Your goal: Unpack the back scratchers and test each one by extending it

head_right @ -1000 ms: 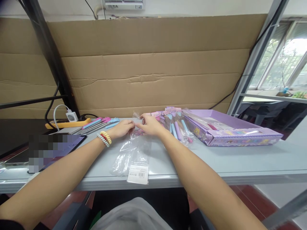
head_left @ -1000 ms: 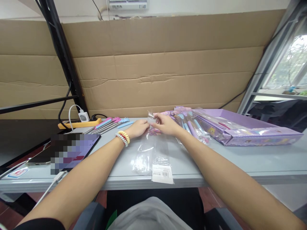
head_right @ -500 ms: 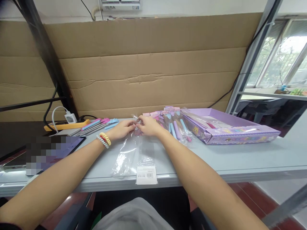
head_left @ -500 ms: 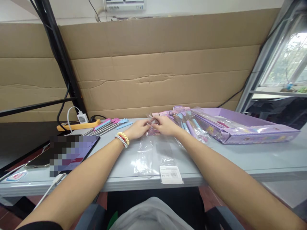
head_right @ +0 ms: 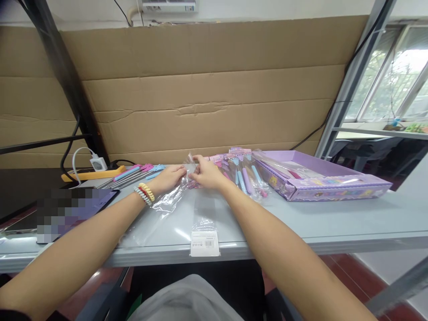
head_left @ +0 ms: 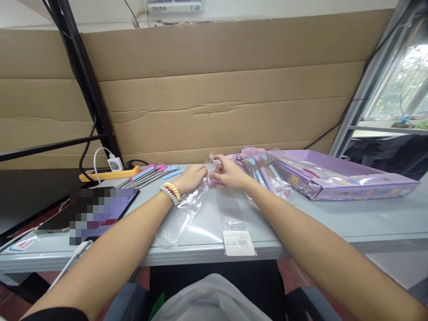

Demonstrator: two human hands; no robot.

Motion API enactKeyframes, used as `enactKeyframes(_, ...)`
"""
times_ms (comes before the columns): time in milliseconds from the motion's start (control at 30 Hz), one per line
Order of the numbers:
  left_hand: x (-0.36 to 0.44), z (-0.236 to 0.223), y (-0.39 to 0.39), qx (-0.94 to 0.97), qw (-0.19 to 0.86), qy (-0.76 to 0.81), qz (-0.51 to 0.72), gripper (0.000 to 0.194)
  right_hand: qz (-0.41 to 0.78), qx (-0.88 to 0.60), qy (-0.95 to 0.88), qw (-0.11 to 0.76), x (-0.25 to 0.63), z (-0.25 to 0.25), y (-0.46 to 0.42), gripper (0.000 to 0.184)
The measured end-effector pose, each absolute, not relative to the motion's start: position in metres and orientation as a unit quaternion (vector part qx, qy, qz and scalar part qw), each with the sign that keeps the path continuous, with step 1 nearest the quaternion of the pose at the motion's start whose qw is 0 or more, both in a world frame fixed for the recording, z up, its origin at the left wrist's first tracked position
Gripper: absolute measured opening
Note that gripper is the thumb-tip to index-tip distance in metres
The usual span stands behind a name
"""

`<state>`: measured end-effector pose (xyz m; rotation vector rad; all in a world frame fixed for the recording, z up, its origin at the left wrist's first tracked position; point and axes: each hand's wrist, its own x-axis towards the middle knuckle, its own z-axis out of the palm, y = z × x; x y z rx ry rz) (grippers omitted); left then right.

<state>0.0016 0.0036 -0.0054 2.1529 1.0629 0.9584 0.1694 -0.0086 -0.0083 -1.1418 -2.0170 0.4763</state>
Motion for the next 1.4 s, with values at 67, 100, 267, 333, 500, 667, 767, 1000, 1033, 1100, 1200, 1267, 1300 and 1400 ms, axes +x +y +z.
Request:
enactKeyframes(67, 0.001, -0.005, 0.006, 0.806, 0.254, 0.4, 0.354, 0.024, 0.221, -0.442, -0.779, 0.386, 0.168, -0.009, -0.009, 0.055)
enactKeyframes(100, 0.0, -0.005, 0.007, 0.81, 0.245, 0.398, 0.354, 0.025, 0.244, -0.436, -0.77, 0.397, 0.168, -0.009, -0.008, 0.056)
enactKeyframes(267, 0.0, -0.003, 0.007, 0.827, 0.256, 0.376, 0.331, 0.033, 0.349, -0.383, -0.706, 0.482, 0.167, -0.008, -0.005, 0.07)
enactKeyframes(333, -0.001, -0.002, 0.006, 0.83, 0.259, 0.372, 0.323, 0.037, 0.368, -0.372, -0.683, 0.509, 0.167, -0.005, -0.006, 0.076)
enactKeyframes(500, -0.001, -0.004, 0.004, 0.838, 0.257, 0.376, 0.301, 0.044, 0.401, -0.367, -0.644, 0.538, 0.166, 0.001, -0.013, 0.078)
enactKeyframes(667, 0.0, -0.007, 0.006, 0.84, 0.256, 0.354, 0.321, 0.028, 0.395, -0.392, -0.66, 0.505, 0.166, 0.001, -0.011, 0.047)
enactKeyframes(767, 0.001, -0.008, 0.009, 0.825, 0.293, 0.354, 0.328, 0.023, 0.374, -0.412, -0.674, 0.486, 0.168, -0.001, -0.007, 0.034)
enactKeyframes(1000, 0.001, -0.009, 0.009, 0.807, 0.335, 0.355, 0.333, 0.037, 0.322, -0.443, -0.705, 0.449, 0.17, -0.002, -0.007, 0.021)
enactKeyframes(1033, 0.001, -0.008, 0.008, 0.81, 0.33, 0.359, 0.325, 0.037, 0.319, -0.445, -0.708, 0.447, 0.17, -0.002, -0.007, 0.018)
enactKeyframes(1100, 0.001, -0.007, 0.007, 0.818, 0.323, 0.36, 0.311, 0.036, 0.32, -0.445, -0.706, 0.448, 0.169, -0.002, -0.006, 0.012)
enactKeyframes(1200, 0.0, -0.006, 0.006, 0.825, 0.344, 0.344, 0.289, 0.032, 0.309, -0.453, -0.68, 0.486, 0.17, -0.002, -0.003, 0.009)
enactKeyframes(1267, 0.0, -0.007, 0.006, 0.819, 0.384, 0.325, 0.277, 0.025, 0.279, -0.464, -0.654, 0.529, 0.172, -0.002, -0.001, 0.009)
enactKeyframes(1300, -0.001, -0.007, 0.006, 0.812, 0.405, 0.317, 0.275, 0.024, 0.261, -0.469, -0.64, 0.549, 0.174, -0.001, 0.0, 0.009)
enactKeyframes(1400, -0.003, -0.008, 0.009, 0.805, 0.438, 0.304, 0.26, 0.025, 0.206, -0.491, -0.596, 0.601, 0.18, 0.001, 0.003, 0.009)
